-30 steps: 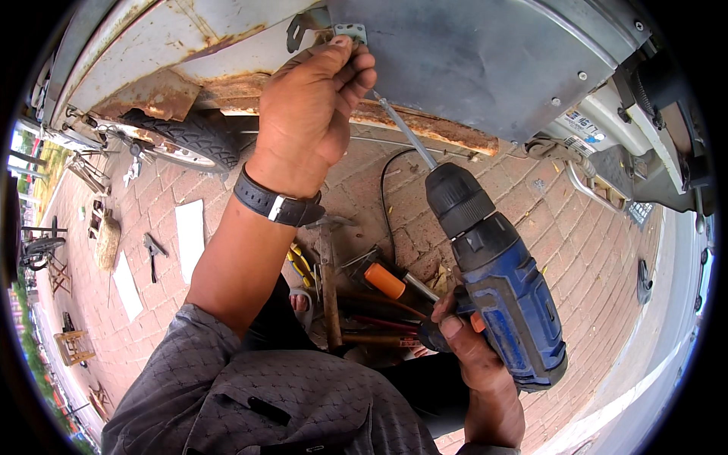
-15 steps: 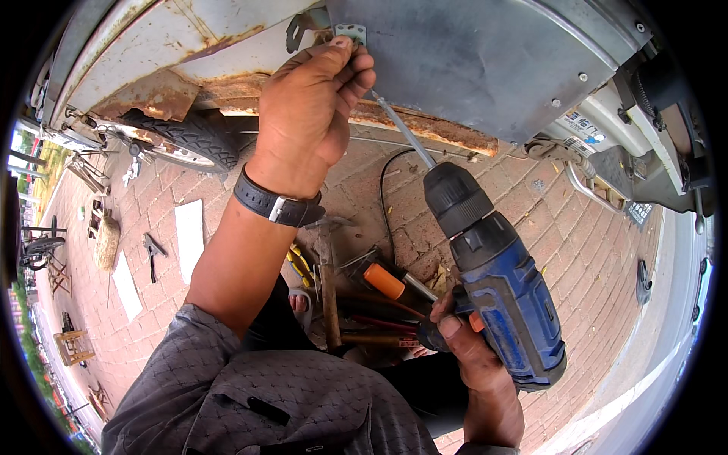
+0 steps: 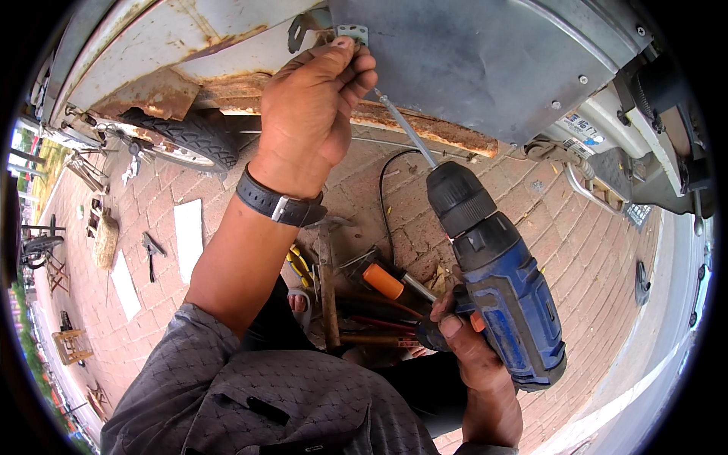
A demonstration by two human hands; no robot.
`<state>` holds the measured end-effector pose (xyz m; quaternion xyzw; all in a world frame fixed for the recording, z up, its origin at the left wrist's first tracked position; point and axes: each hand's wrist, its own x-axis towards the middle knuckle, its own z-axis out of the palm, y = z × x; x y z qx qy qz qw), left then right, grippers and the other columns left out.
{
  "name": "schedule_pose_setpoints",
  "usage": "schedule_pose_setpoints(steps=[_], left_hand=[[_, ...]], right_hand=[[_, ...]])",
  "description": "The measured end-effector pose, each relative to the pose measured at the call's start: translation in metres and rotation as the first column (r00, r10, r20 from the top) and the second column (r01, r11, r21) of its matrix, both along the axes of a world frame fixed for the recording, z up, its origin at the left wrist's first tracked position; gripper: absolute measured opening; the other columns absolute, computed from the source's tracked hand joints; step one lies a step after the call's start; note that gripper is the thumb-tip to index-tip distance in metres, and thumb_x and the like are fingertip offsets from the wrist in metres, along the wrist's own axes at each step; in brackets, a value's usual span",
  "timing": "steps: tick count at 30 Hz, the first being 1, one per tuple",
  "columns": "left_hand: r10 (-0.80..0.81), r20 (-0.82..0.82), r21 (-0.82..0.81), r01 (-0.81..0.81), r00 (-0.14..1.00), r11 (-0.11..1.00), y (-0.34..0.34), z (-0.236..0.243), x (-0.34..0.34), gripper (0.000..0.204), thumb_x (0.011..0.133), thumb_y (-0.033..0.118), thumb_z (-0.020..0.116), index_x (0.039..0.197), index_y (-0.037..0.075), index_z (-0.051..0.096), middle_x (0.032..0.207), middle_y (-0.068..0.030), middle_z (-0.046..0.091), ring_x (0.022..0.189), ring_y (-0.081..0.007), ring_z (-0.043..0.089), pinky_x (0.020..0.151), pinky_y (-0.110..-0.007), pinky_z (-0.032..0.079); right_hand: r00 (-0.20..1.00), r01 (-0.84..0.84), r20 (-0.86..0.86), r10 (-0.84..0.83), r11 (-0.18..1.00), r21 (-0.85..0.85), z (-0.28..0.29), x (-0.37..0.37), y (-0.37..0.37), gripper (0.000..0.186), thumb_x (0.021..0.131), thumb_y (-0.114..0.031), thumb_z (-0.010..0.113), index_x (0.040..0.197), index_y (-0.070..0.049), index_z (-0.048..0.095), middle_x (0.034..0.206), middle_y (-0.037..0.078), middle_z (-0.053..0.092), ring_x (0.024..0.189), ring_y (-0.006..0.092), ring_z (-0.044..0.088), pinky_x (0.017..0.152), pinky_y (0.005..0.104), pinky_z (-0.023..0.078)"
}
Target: The person uses a power drill to fasten screws into a metal bracket under a vehicle. They then use pliers to adjust the bracket and finally secure it with a padlock.
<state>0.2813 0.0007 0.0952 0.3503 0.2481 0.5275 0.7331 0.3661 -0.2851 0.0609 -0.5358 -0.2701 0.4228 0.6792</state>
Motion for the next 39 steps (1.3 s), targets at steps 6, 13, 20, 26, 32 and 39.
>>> schedule_pose_setpoints(steps=[6, 13, 20, 26, 32, 39], left_hand=[[-0.001, 0.001, -0.013, 0.001, 1.000, 1.000, -0.0005, 0.0006, 0.0011, 0.011, 0.097, 0.007, 0.061, 0.100, -0.003, 0.066, 0.095, -0.0102, 0.067, 0.086, -0.0204, 0.067, 0.078, -0.032, 0.057], [0.002, 0.002, -0.024, -0.002, 1.000, 1.000, -0.0010, 0.0024, 0.0009, 0.011, 0.097, 0.007, 0.061, 0.100, -0.003, 0.065, 0.095, -0.0098, 0.067, 0.086, -0.0201, 0.066, 0.078, -0.032, 0.056], [-0.008, 0.015, -0.024, 0.008, 1.000, 1.000, -0.0007, 0.0012, 0.0011, 0.011, 0.097, 0.008, 0.061, 0.099, -0.002, 0.066, 0.094, -0.0095, 0.067, 0.086, -0.0195, 0.065, 0.078, -0.031, 0.056], [-0.007, 0.009, -0.029, 0.007, 1.000, 1.000, -0.0011, 0.0024, 0.0009, 0.010, 0.097, 0.008, 0.061, 0.099, -0.002, 0.066, 0.094, -0.0093, 0.067, 0.086, -0.0194, 0.065, 0.078, -0.031, 0.056], [-0.010, -0.001, -0.034, 0.010, 1.000, 0.999, -0.0012, 0.0034, 0.0008, 0.011, 0.098, 0.007, 0.060, 0.099, -0.002, 0.066, 0.094, -0.0097, 0.067, 0.087, -0.0199, 0.065, 0.078, -0.032, 0.056], [-0.008, -0.014, -0.042, 0.007, 1.000, 0.999, -0.0009, 0.0035, 0.0006, 0.013, 0.098, 0.008, 0.060, 0.102, -0.003, 0.066, 0.095, -0.0103, 0.068, 0.087, -0.0204, 0.066, 0.079, -0.032, 0.056]], right_hand=[[1.000, 0.009, -0.013, -0.010, 1.000, -0.019, 0.0009, -0.0005, -0.0012, 0.059, 0.078, -0.004, 0.075, 0.132, 0.002, 0.051, 0.090, 0.009, 0.063, 0.083, 0.0186, 0.062, 0.080, 0.0357, 0.052], [1.000, 0.005, 0.003, -0.005, 1.000, 0.022, -0.0011, 0.0010, -0.0007, 0.055, 0.078, -0.004, 0.075, 0.128, 0.001, 0.052, 0.088, 0.010, 0.063, 0.080, 0.0202, 0.061, 0.078, 0.0361, 0.053], [0.990, 0.068, 0.120, -0.069, 0.998, 0.008, -0.0064, -0.0036, -0.0002, 0.057, 0.092, -0.033, 0.066, 0.131, 0.006, 0.050, 0.076, 0.011, 0.059, 0.069, 0.0223, 0.060, 0.073, 0.0361, 0.046], [0.989, 0.061, 0.135, -0.064, 0.998, 0.027, -0.0070, -0.0047, 0.0016, 0.060, 0.092, -0.038, 0.065, 0.132, 0.006, 0.051, 0.075, 0.012, 0.060, 0.069, 0.0228, 0.060, 0.074, 0.0369, 0.046], [0.999, 0.036, 0.019, -0.037, 0.998, 0.053, -0.0071, 0.0007, -0.0024, 0.054, 0.082, -0.014, 0.072, 0.130, 0.002, 0.052, 0.087, 0.011, 0.062, 0.077, 0.0213, 0.062, 0.077, 0.0379, 0.051], [1.000, 0.018, 0.012, -0.019, 0.999, 0.048, -0.0031, 0.0014, -0.0022, 0.059, 0.078, -0.003, 0.075, 0.132, 0.002, 0.052, 0.098, 0.012, 0.064, 0.080, 0.0193, 0.063, 0.078, 0.0379, 0.054]])
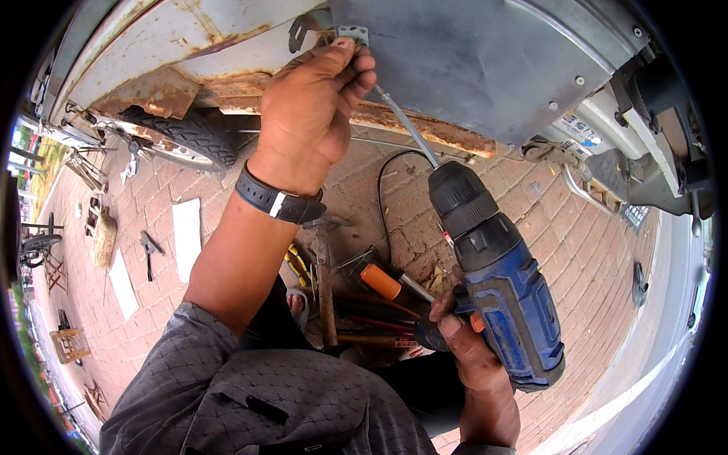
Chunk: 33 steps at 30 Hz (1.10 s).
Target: The person uses a power drill to fasten screws into a metal bracket under a vehicle. They then use pliers to adjust the bracket and finally secure it with a padlock.
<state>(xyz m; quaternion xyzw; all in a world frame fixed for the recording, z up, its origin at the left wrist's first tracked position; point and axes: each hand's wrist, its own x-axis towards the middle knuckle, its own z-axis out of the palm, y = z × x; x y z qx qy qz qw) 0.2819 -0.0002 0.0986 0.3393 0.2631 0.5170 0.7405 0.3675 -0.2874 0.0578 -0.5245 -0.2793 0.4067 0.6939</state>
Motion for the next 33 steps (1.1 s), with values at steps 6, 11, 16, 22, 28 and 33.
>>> schedule_pose_setpoints(steps=[6, 11, 16, 22, 28, 33], left_hand=[[-0.002, -0.004, -0.002, 0.002, 1.000, 1.000, 0.001, 0.000, 0.000, 0.014, 0.098, 0.008, 0.059, 0.103, -0.003, 0.066, 0.096, -0.0109, 0.068, 0.087, -0.0202, 0.066, 0.079, -0.031, 0.056], [-0.002, -0.006, -0.007, 0.002, 1.000, 1.000, 0.001, 0.001, 0.000, 0.013, 0.098, 0.007, 0.060, 0.103, -0.004, 0.066, 0.096, -0.0105, 0.068, 0.087, -0.0200, 0.066, 0.078, -0.031, 0.056], [-0.009, 0.016, -0.012, 0.010, 1.000, 1.000, 0.002, 0.000, -0.001, 0.012, 0.097, 0.007, 0.060, 0.101, -0.003, 0.066, 0.096, -0.0097, 0.067, 0.087, -0.0202, 0.066, 0.078, -0.031, 0.056], [-0.017, 0.046, -0.036, 0.019, 0.999, 0.999, 0.002, 0.000, 0.001, 0.010, 0.096, 0.006, 0.062, 0.098, -0.002, 0.066, 0.094, -0.0087, 0.067, 0.086, -0.0200, 0.066, 0.077, -0.031, 0.056], [-0.028, 0.056, -0.034, 0.029, 0.998, 0.999, 0.003, -0.002, 0.001, 0.009, 0.095, 0.007, 0.064, 0.094, -0.001, 0.066, 0.091, -0.0077, 0.067, 0.084, -0.0199, 0.067, 0.076, -0.031, 0.056], [-0.036, 0.073, -0.032, 0.038, 0.997, 0.999, 0.003, -0.003, 0.003, 0.009, 0.095, 0.008, 0.064, 0.094, -0.001, 0.066, 0.091, -0.0076, 0.067, 0.083, -0.0195, 0.066, 0.076, -0.031, 0.056]], right_hand=[[0.991, 0.056, 0.123, -0.052, 0.998, -0.028, 0.004, -0.008, 0.006, 0.066, 0.085, -0.031, 0.075, 0.135, 0.003, 0.048, 0.087, 0.011, 0.060, 0.075, 0.0198, 0.058, 0.073, 0.0358, 0.048], [0.994, 0.024, 0.112, -0.016, 0.997, -0.068, 0.009, -0.011, 0.008, 0.074, 0.085, -0.039, 0.076, 0.137, 0.003, 0.045, 0.084, 0.009, 0.056, 0.077, 0.0198, 0.056, 0.075, 0.0351, 0.046], [0.963, 0.029, 0.269, -0.010, 0.997, -0.068, 0.015, -0.017, 0.015, 0.059, 0.086, -0.028, 0.075, 0.133, -0.001, 0.049, 0.087, 0.008, 0.059, 0.080, 0.0201, 0.058, 0.077, 0.0348, 0.047], [0.710, 0.119, 0.704, -0.023, 0.989, -0.088, 0.022, -0.031, 0.023, 0.020, 0.085, -0.006, 0.074, 0.102, -0.006, 0.064, 0.091, 0.008, 0.067, 0.080, 0.0231, 0.065, 0.071, 0.0342, 0.051], [0.578, 0.281, 0.814, -0.056, 0.950, -0.134, 0.035, -0.065, 0.048, 0.024, 0.080, -0.018, 0.081, 0.092, -0.005, 0.065, 0.079, 0.004, 0.066, 0.065, 0.0214, 0.062, 0.061, 0.0319, 0.050], [0.456, 0.257, 0.863, -0.220, 0.960, 0.109, 0.034, -0.080, 0.071, 0.019, 0.078, -0.011, 0.079, 0.090, -0.004, 0.065, 0.077, 0.006, 0.065, 0.064, 0.0207, 0.062, 0.060, 0.0311, 0.051]])
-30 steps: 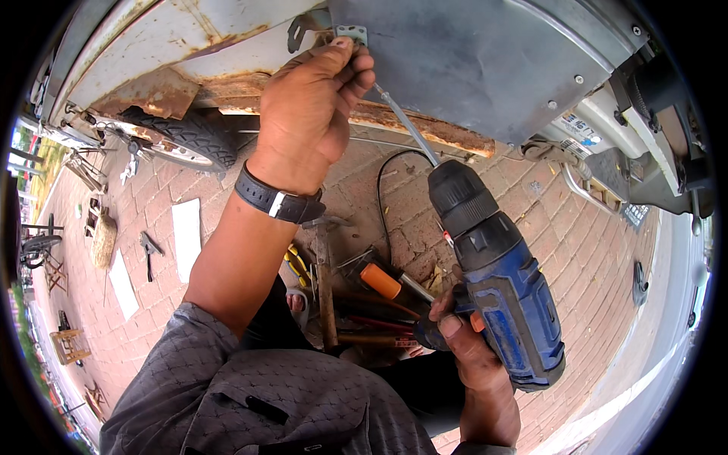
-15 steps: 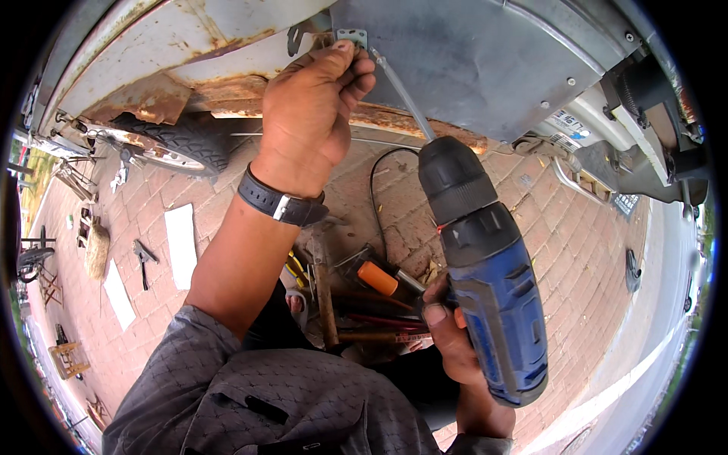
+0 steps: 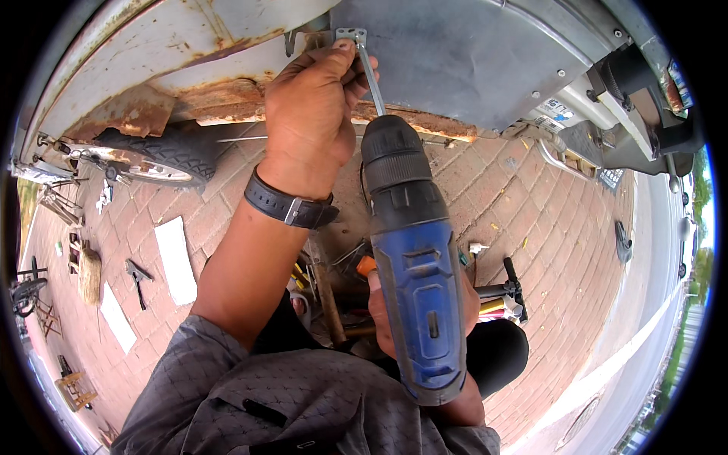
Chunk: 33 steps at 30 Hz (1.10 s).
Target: The person uses a power drill to fasten screws into a metal bracket under a vehicle. They then use pliers to adjust the bracket and finally secure it with a padlock.
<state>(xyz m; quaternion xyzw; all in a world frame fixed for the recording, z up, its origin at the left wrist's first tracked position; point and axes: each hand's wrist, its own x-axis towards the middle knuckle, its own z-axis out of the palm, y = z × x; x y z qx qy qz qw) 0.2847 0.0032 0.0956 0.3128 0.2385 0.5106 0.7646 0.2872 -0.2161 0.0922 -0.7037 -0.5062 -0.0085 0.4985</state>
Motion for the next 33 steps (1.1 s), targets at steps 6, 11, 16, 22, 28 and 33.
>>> schedule_pose_setpoints(steps=[6, 11, 16, 22, 28, 33], left_hand=[[-0.003, -0.003, 0.012, 0.003, 1.000, 1.000, 0.001, -0.001, 0.000, 0.010, 0.096, 0.008, 0.063, 0.096, -0.002, 0.065, 0.091, -0.0081, 0.067, 0.084, -0.0205, 0.067, 0.077, -0.032, 0.056], [0.010, -0.012, 0.012, -0.010, 1.000, 1.000, 0.001, -0.001, 0.001, 0.011, 0.096, 0.008, 0.063, 0.097, -0.003, 0.064, 0.092, -0.0091, 0.067, 0.084, -0.0209, 0.067, 0.077, -0.032, 0.057], [0.008, -0.010, 0.021, -0.008, 1.000, 1.000, 0.000, 0.000, 0.000, 0.011, 0.096, 0.007, 0.063, 0.097, -0.004, 0.065, 0.093, -0.0099, 0.067, 0.084, -0.0213, 0.067, 0.076, -0.032, 0.057], [0.009, -0.032, 0.019, -0.008, 0.999, 1.000, 0.001, 0.000, 0.001, 0.011, 0.096, 0.007, 0.063, 0.097, -0.004, 0.065, 0.094, -0.0107, 0.068, 0.084, -0.0215, 0.068, 0.075, -0.032, 0.058], [0.010, -0.009, 0.020, -0.010, 1.000, 1.000, 0.000, 0.001, 0.000, 0.012, 0.096, 0.007, 0.062, 0.098, -0.005, 0.065, 0.095, -0.0112, 0.068, 0.084, -0.0214, 0.068, 0.075, -0.033, 0.058], [0.003, -0.021, 0.022, -0.002, 1.000, 1.000, 0.000, 0.000, 0.000, 0.013, 0.097, 0.007, 0.062, 0.100, -0.006, 0.065, 0.095, -0.0112, 0.068, 0.085, -0.0219, 0.068, 0.077, -0.033, 0.058]], right_hand=[[0.984, 0.047, 0.172, -0.042, 0.998, -0.028, -0.001, -0.006, 0.007, 0.019, 0.077, -0.007, 0.079, 0.090, -0.003, 0.066, 0.079, 0.006, 0.065, 0.065, 0.0201, 0.062, 0.060, 0.0313, 0.051], [0.995, 0.073, 0.069, -0.073, 0.997, 0.001, -0.009, -0.014, 0.010, 0.021, 0.077, -0.007, 0.080, 0.091, -0.003, 0.065, 0.079, 0.006, 0.065, 0.065, 0.0216, 0.062, 0.060, 0.0318, 0.051], [0.978, 0.094, 0.187, -0.096, 0.995, 0.019, -0.017, -0.016, 0.008, 0.020, 0.077, -0.007, 0.079, 0.092, -0.003, 0.066, 0.079, 0.005, 0.065, 0.066, 0.0203, 0.062, 0.061, 0.0305, 0.051], [0.991, 0.137, -0.007, -0.137, 0.990, -0.025, -0.014, -0.021, 0.009, 0.023, 0.076, -0.006, 0.079, 0.093, -0.002, 0.065, 0.080, 0.005, 0.065, 0.065, 0.0196, 0.062, 0.061, 0.0297, 0.051], [0.973, 0.058, 0.221, -0.074, 0.996, 0.075, -0.016, -0.013, 0.015, 0.022, 0.075, -0.006, 0.077, 0.093, -0.001, 0.065, 0.081, 0.005, 0.064, 0.065, 0.0197, 0.062, 0.059, 0.0307, 0.051], [0.958, 0.058, 0.275, -0.083, 0.993, 0.100, -0.027, -0.013, 0.013, 0.023, 0.078, -0.012, 0.074, 0.096, -0.001, 0.064, 0.082, 0.006, 0.064, 0.066, 0.0200, 0.061, 0.059, 0.0309, 0.051]])
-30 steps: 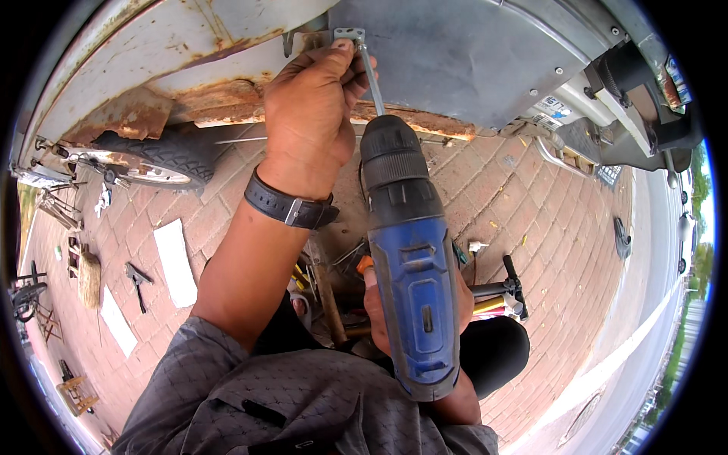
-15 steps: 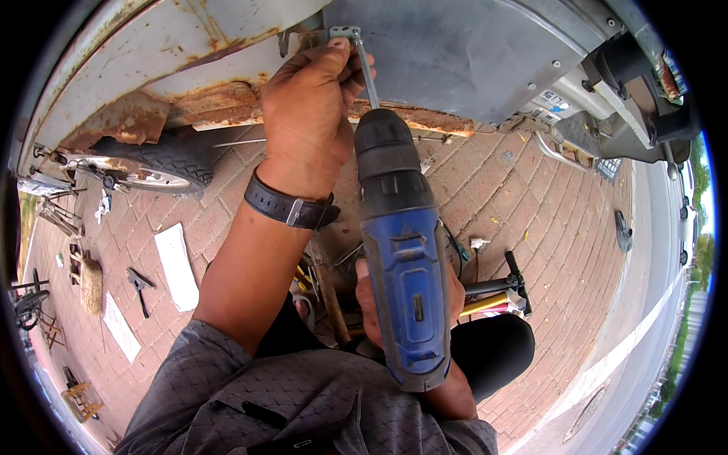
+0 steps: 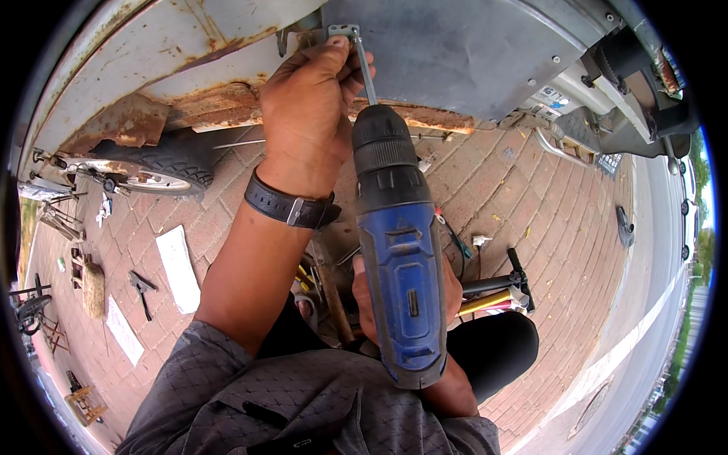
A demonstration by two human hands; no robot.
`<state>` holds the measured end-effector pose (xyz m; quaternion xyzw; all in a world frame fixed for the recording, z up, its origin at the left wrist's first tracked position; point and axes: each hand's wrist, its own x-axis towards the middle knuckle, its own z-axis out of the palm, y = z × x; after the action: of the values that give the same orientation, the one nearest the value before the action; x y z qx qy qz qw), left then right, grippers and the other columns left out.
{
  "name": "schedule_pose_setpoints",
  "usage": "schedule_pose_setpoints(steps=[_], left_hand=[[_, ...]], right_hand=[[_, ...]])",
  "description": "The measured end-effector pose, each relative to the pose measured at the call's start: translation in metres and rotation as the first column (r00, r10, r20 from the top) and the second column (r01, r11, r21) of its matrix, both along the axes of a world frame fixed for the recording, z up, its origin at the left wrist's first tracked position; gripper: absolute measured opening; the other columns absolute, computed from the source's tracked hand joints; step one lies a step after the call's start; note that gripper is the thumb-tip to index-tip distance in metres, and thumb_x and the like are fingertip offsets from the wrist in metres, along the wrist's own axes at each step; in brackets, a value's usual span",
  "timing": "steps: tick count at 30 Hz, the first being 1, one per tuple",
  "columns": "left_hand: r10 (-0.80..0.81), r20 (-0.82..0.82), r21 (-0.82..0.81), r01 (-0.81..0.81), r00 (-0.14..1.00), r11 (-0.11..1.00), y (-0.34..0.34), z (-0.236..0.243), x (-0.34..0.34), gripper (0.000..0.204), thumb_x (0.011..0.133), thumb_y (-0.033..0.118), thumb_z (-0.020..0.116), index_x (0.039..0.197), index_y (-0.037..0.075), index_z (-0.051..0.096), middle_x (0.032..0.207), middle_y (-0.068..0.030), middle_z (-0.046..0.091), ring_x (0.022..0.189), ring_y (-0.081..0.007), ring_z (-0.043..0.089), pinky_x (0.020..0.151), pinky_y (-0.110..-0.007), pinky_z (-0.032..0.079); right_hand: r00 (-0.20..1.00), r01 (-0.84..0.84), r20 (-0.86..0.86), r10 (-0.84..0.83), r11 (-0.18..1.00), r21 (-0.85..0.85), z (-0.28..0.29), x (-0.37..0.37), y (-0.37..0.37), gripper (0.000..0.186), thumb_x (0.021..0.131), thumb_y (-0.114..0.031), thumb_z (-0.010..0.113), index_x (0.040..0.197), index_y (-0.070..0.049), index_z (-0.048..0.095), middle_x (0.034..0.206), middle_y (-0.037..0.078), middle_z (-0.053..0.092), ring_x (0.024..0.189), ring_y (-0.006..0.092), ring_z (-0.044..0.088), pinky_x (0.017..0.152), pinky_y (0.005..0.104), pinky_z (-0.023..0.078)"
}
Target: The person uses a power drill to fasten screws into a metal bracket under a vehicle. They then use pliers to adjust the bracket and finally secure it with a padlock.
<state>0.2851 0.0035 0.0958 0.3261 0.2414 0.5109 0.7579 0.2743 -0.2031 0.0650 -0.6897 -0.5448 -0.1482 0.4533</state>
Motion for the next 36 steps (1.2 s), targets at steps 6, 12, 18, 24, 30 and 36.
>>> schedule_pose_setpoints(steps=[6, 12, 18, 24, 30, 36], left_hand=[[-0.010, -0.014, -0.006, 0.010, 1.000, 1.000, -0.001, 0.003, -0.002, 0.015, 0.098, 0.007, 0.060, 0.102, -0.006, 0.064, 0.097, -0.0117, 0.067, 0.086, -0.0217, 0.068, 0.078, -0.033, 0.058], [-0.030, -0.037, 0.019, 0.030, 0.999, 0.999, -0.001, 0.004, -0.004, 0.016, 0.099, 0.008, 0.059, 0.104, -0.007, 0.063, 0.096, -0.0125, 0.067, 0.087, -0.0210, 0.068, 0.080, -0.031, 0.058], [-0.071, -0.088, -0.013, 0.070, 0.994, 0.997, -0.003, 0.013, -0.009, 0.018, 0.099, 0.009, 0.060, 0.106, -0.007, 0.061, 0.097, -0.0132, 0.067, 0.090, -0.0218, 0.068, 0.084, -0.031, 0.058], [-0.099, -0.069, -0.051, 0.096, 0.993, 0.994, -0.001, 0.014, -0.012, 0.016, 0.099, 0.008, 0.060, 0.107, -0.006, 0.061, 0.101, -0.0126, 0.066, 0.094, -0.0226, 0.068, 0.089, -0.036, 0.058], [-0.133, -0.136, -0.092, 0.122, 0.982, 0.988, -0.002, 0.022, -0.016, 0.016, 0.101, 0.010, 0.057, 0.108, -0.004, 0.062, 0.103, -0.0107, 0.066, 0.098, -0.0221, 0.067, 0.093, -0.036, 0.057], [-0.173, -0.130, -0.121, 0.157, 0.976, 0.980, 0.002, 0.021, -0.019, 0.018, 0.103, 0.011, 0.055, 0.111, -0.004, 0.060, 0.104, -0.0107, 0.066, 0.100, -0.0207, 0.066, 0.096, -0.035, 0.056]], right_hand=[[0.997, 0.049, -0.049, -0.061, 0.978, -0.204, 0.003, -0.005, -0.004, 0.030, 0.083, -0.020, 0.072, 0.102, 0.001, 0.061, 0.085, 0.008, 0.064, 0.069, 0.0209, 0.062, 0.062, 0.0323, 0.052], [0.989, 0.102, -0.062, -0.132, 0.931, -0.349, 0.002, -0.012, -0.007, 0.038, 0.088, -0.028, 0.069, 0.108, 0.003, 0.059, 0.088, 0.010, 0.065, 0.071, 0.0218, 0.063, 0.065, 0.0337, 0.052], [0.969, 0.068, -0.211, -0.128, 0.960, -0.272, 0.005, -0.020, 0.000, 0.028, 0.084, -0.021, 0.077, 0.096, 0.000, 0.063, 0.082, 0.010, 0.062, 0.069, 0.0238, 0.057, 0.073, 0.0374, 0.047], [0.947, -0.057, -0.322, 0.003, 0.986, -0.157, 0.002, -0.012, 0.005, 0.029, 0.086, -0.016, 0.072, 0.101, 0.005, 0.059, 0.084, 0.014, 0.062, 0.070, 0.0255, 0.061, 0.068, 0.0357, 0.050], [0.935, -0.085, -0.354, 0.037, 0.989, -0.122, 0.006, -0.014, 0.008, 0.032, 0.089, -0.012, 0.065, 0.109, 0.011, 0.055, 0.088, 0.019, 0.063, 0.073, 0.0275, 0.066, 0.064, 0.0340, 0.054], [0.864, -0.117, -0.498, 0.075, 0.992, -0.055, 0.011, -0.016, 0.007, 0.032, 0.086, -0.006, 0.067, 0.112, 0.010, 0.057, 0.094, 0.018, 0.063, 0.078, 0.0273, 0.066, 0.068, 0.0346, 0.054]])
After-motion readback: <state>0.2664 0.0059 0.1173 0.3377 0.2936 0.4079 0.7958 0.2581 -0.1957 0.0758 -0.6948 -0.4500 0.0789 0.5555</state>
